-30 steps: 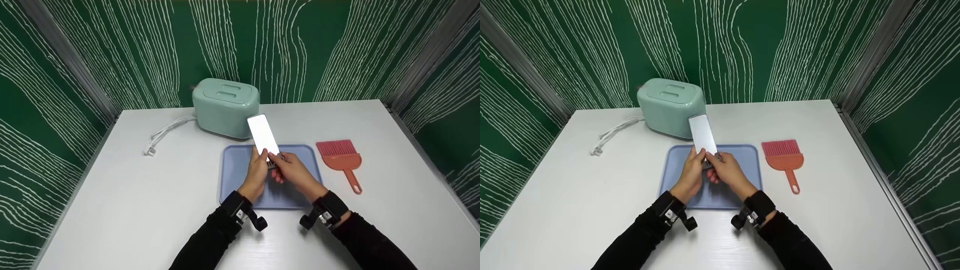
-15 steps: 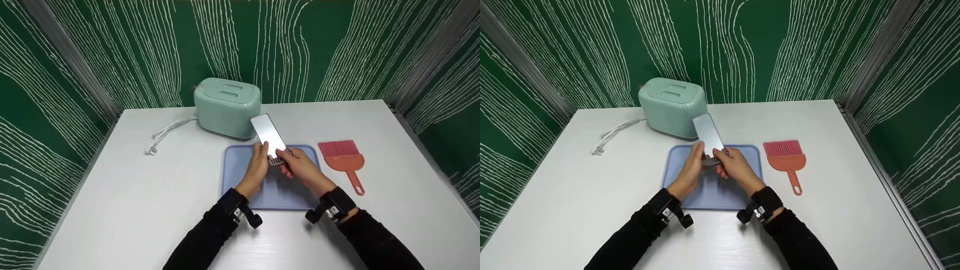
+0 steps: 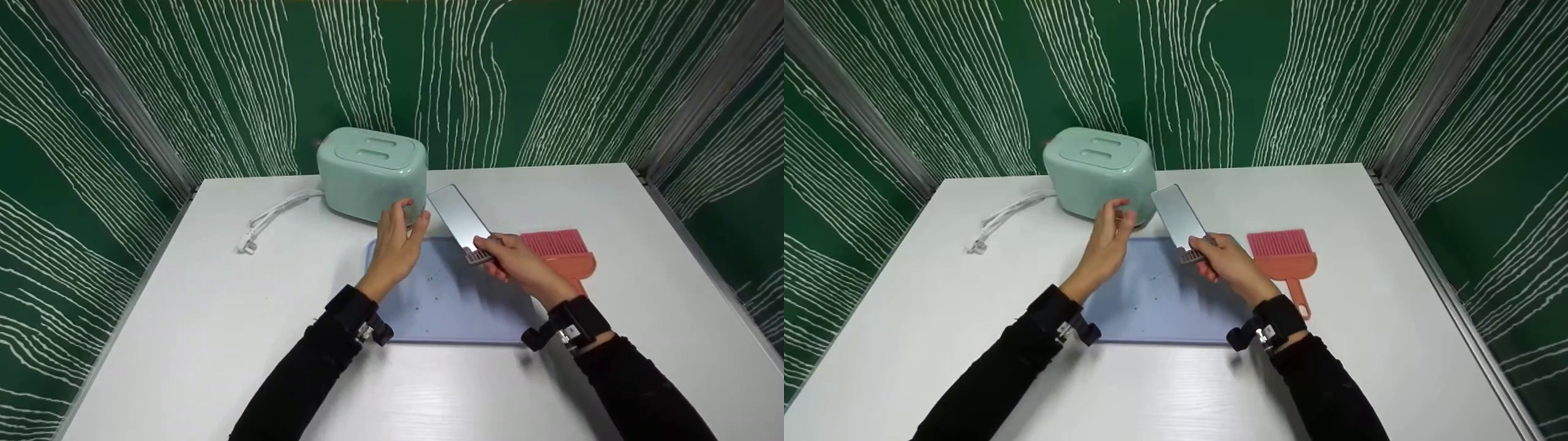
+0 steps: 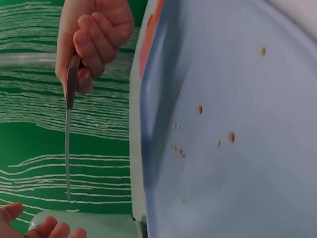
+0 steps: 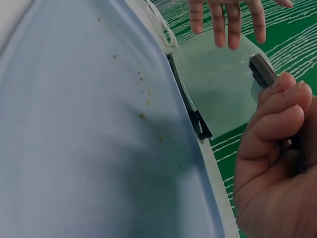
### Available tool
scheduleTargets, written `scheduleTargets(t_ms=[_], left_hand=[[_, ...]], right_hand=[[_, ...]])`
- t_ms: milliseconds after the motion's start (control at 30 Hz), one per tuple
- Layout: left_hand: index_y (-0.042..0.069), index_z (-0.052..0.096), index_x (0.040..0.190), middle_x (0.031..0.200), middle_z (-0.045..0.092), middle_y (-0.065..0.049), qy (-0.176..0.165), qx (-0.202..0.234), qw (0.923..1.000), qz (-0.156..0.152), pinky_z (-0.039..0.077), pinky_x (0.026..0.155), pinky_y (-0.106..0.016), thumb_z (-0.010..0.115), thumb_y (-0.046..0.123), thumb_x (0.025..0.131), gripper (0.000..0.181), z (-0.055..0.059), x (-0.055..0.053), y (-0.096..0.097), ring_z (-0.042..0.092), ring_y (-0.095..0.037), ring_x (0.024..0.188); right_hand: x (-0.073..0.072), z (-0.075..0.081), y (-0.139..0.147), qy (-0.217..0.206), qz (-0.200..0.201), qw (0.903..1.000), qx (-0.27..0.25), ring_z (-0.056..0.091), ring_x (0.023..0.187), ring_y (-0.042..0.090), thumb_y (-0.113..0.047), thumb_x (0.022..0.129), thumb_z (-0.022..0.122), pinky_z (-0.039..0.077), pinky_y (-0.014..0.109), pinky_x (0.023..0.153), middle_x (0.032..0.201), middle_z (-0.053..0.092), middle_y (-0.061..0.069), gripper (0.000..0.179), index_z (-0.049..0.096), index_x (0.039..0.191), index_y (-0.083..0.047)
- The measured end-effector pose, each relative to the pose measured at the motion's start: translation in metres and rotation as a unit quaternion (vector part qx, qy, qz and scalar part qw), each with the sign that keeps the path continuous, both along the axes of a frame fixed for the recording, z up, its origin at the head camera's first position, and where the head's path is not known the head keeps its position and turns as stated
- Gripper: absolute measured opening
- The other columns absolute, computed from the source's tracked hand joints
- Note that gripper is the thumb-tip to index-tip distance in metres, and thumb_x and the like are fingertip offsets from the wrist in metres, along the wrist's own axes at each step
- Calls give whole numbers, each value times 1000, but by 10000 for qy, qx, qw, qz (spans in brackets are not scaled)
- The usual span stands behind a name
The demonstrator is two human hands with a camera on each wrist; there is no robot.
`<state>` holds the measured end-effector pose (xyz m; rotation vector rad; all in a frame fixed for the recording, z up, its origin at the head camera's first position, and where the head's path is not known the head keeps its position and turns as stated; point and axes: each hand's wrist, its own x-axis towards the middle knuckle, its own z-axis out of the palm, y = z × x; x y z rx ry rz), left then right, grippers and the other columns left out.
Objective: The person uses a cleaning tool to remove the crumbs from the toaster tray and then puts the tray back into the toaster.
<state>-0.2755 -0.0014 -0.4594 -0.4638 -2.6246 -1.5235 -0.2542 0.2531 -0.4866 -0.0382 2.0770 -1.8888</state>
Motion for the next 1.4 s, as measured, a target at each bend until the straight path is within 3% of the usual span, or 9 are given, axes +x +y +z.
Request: scheduleTargets(t_ms=[100,233,367,500,667,867,1167,1400], left_hand=[[11,46,150,142,51,-19,491,-445,9977,166,46,109,-52,45,56,111,60,9,-8,-7,49,-34,134],[9,51,143,137,51,-19,1113,-934,9880,517,44,107,-52,53,49,110,53,22,-22,-14,49,-36,128],[12,50,145,139,45,-17,1363,-1289,9784,866,45,104,-54,56,51,109,53,34,-39,-12,45,-36,129],[17,49,153,154,38,-17,1441,-1769,9679,1056,42,110,-59,56,53,108,58,39,-56,-4,38,-37,144],[25,42,164,174,24,-18,1361,-2425,9539,1129,28,124,-72,59,55,107,66,36,-76,2,19,-41,164],[32,33,170,180,17,-13,1097,-2872,9450,1120,23,122,-82,60,57,106,73,24,-90,2,7,-41,169],[33,43,165,177,29,-12,1342,-2858,9371,1491,31,118,-82,64,53,105,67,16,-95,4,16,-36,168],[33,43,165,177,28,-11,1309,-2833,9378,1523,31,118,-82,62,52,105,66,12,-95,8,17,-35,167]], right_hand=[[-2,2,5,-137,78,9999,-8,44,47,-2,-35,113,54,36,14,45,60,55,-11,30,61,100,-9],[-6,3,13,-238,278,9993,22,44,47,-3,-35,113,54,35,13,44,61,55,-12,30,60,99,-10],[-11,3,21,-207,404,9989,103,43,47,-2,-34,114,55,34,13,44,61,54,-12,30,62,95,-11],[-17,2,27,-220,447,9986,203,43,47,-2,-33,113,56,34,14,44,60,53,-13,29,65,94,-13],[-26,1,29,-359,671,9970,155,42,46,-3,-31,113,57,34,13,44,60,53,-13,28,67,95,-11],[-38,2,27,-607,936,9936,178,42,47,-4,-29,113,56,34,12,44,61,55,-13,24,65,100,-11],[-58,-3,21,-724,1048,9913,328,41,48,-5,-24,113,54,33,12,44,60,53,-13,23,67,97,-13],[-67,-8,18,-794,1226,9888,293,40,49,-5,-23,114,52,31,13,44,61,51,-13,23,66,101,-11]])
